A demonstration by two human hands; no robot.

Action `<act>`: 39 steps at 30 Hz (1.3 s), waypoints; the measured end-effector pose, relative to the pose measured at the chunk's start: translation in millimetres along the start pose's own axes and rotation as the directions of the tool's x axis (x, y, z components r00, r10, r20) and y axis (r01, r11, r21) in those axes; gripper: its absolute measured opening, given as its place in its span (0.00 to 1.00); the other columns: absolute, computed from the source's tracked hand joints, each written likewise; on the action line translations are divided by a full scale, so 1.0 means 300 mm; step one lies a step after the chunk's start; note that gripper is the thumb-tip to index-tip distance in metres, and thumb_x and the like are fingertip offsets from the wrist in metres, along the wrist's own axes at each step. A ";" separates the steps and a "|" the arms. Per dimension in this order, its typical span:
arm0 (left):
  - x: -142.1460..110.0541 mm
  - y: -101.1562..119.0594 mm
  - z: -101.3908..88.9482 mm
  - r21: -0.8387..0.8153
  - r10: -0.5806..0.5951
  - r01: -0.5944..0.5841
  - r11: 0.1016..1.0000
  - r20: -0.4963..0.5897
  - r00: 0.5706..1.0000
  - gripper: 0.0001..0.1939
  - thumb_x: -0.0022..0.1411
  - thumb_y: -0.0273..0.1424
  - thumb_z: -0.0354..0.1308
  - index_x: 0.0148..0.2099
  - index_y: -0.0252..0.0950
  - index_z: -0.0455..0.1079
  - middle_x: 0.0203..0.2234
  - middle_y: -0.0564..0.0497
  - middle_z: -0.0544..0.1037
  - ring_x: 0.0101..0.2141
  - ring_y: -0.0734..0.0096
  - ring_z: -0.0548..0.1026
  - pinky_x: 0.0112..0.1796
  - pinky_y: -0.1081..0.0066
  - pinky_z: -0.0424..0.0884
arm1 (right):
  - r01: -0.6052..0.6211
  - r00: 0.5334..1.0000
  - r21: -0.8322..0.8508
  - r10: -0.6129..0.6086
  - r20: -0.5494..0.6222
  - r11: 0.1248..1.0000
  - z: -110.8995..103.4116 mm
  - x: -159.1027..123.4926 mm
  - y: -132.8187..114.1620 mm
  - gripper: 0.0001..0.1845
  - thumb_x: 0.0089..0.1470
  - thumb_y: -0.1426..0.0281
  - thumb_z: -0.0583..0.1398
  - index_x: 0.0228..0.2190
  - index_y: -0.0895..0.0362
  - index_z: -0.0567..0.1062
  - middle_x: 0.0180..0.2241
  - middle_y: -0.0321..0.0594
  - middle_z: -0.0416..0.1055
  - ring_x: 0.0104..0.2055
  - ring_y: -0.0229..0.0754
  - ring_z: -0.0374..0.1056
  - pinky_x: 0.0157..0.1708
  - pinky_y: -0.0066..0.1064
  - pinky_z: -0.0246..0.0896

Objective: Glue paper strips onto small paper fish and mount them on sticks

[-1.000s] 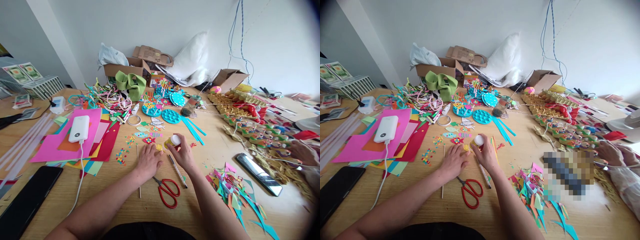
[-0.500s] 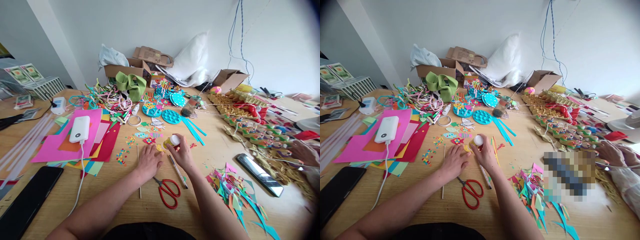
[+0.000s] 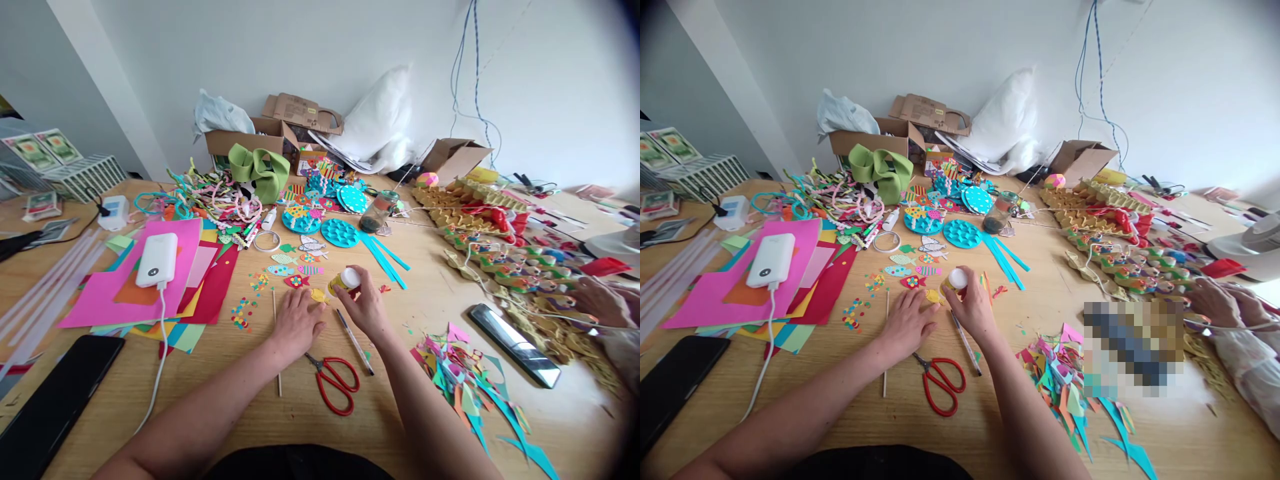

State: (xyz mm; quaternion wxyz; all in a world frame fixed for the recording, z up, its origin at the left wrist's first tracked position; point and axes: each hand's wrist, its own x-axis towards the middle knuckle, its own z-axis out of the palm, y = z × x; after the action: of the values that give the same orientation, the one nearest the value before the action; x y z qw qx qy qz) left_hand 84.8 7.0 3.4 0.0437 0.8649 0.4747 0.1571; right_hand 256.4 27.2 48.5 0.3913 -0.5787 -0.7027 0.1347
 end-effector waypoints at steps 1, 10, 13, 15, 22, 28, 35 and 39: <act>0.000 0.000 -0.001 -0.001 0.001 -0.001 1.000 -0.003 1.000 0.20 0.62 0.41 0.50 0.54 0.43 0.67 0.55 0.42 0.63 0.58 0.53 0.56 0.56 0.50 0.52 | 0.002 1.000 0.004 -0.002 -0.004 1.000 0.001 0.001 0.002 0.22 0.53 0.60 0.58 0.46 0.57 0.62 0.34 0.41 0.68 0.25 0.37 0.62 0.28 0.31 0.61; 0.000 0.000 0.000 -0.007 -0.002 0.002 1.000 -0.003 1.000 0.20 0.62 0.41 0.50 0.54 0.42 0.67 0.55 0.42 0.63 0.58 0.53 0.56 0.56 0.49 0.52 | 0.019 1.000 -0.006 -0.019 -0.003 1.000 0.001 -0.005 0.002 0.21 0.53 0.62 0.58 0.46 0.57 0.62 0.34 0.41 0.68 0.25 0.37 0.62 0.28 0.31 0.62; -0.001 -0.001 0.003 -0.002 0.000 0.000 1.000 -0.006 1.000 0.20 0.62 0.42 0.50 0.54 0.43 0.67 0.55 0.42 0.63 0.58 0.53 0.56 0.56 0.50 0.52 | 0.012 1.000 0.009 -0.012 -0.009 1.000 0.004 -0.005 0.000 0.22 0.53 0.61 0.58 0.46 0.57 0.62 0.35 0.42 0.69 0.26 0.38 0.63 0.28 0.32 0.62; -0.001 -0.001 0.004 0.000 0.001 -0.001 1.000 -0.002 1.000 0.20 0.62 0.42 0.49 0.54 0.43 0.66 0.55 0.42 0.63 0.58 0.53 0.56 0.56 0.50 0.53 | 0.001 1.000 0.026 -0.001 0.008 1.000 0.006 -0.005 -0.004 0.22 0.52 0.61 0.58 0.46 0.56 0.62 0.34 0.41 0.69 0.27 0.38 0.64 0.28 0.32 0.62; -0.002 -0.001 0.006 -0.004 0.002 -0.002 1.000 -0.013 1.000 0.20 0.62 0.41 0.50 0.54 0.43 0.66 0.56 0.42 0.63 0.58 0.53 0.56 0.56 0.50 0.52 | -0.014 1.000 0.068 0.015 -0.019 0.998 0.023 0.002 -0.019 0.21 0.52 0.60 0.59 0.46 0.55 0.62 0.35 0.41 0.69 0.27 0.39 0.66 0.28 0.32 0.63; 0.000 -0.002 -0.001 0.005 0.004 -0.004 1.000 -0.003 1.000 0.20 0.62 0.42 0.50 0.54 0.43 0.67 0.54 0.42 0.64 0.57 0.53 0.57 0.56 0.51 0.53 | 0.019 1.000 0.058 -0.019 -0.012 0.998 0.041 0.011 -0.013 0.21 0.53 0.61 0.58 0.46 0.56 0.62 0.34 0.41 0.69 0.26 0.38 0.64 0.28 0.32 0.63; -0.005 -0.003 0.010 0.004 0.008 -0.008 1.000 -0.017 1.000 0.20 0.62 0.41 0.50 0.54 0.43 0.66 0.55 0.42 0.62 0.58 0.52 0.55 0.56 0.50 0.52 | 0.013 0.999 0.074 -0.016 0.032 0.997 0.032 0.008 -0.036 0.20 0.52 0.61 0.58 0.44 0.56 0.63 0.33 0.40 0.69 0.25 0.38 0.64 0.26 0.31 0.63; -0.004 -0.003 0.010 -0.002 0.006 -0.006 1.000 -0.019 1.000 0.19 0.61 0.40 0.51 0.53 0.43 0.67 0.55 0.42 0.63 0.58 0.52 0.55 0.56 0.49 0.53 | 0.015 0.999 0.080 -0.018 0.031 0.997 0.029 0.006 -0.050 0.19 0.52 0.62 0.58 0.44 0.55 0.63 0.33 0.40 0.70 0.25 0.38 0.65 0.26 0.31 0.62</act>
State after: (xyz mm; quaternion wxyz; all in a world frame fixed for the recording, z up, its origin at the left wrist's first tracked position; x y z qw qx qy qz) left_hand 84.5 6.7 0.2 0.0397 0.8647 0.4723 0.1661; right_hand 239.6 26.7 53.1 0.4042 -0.5545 -0.7075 0.1687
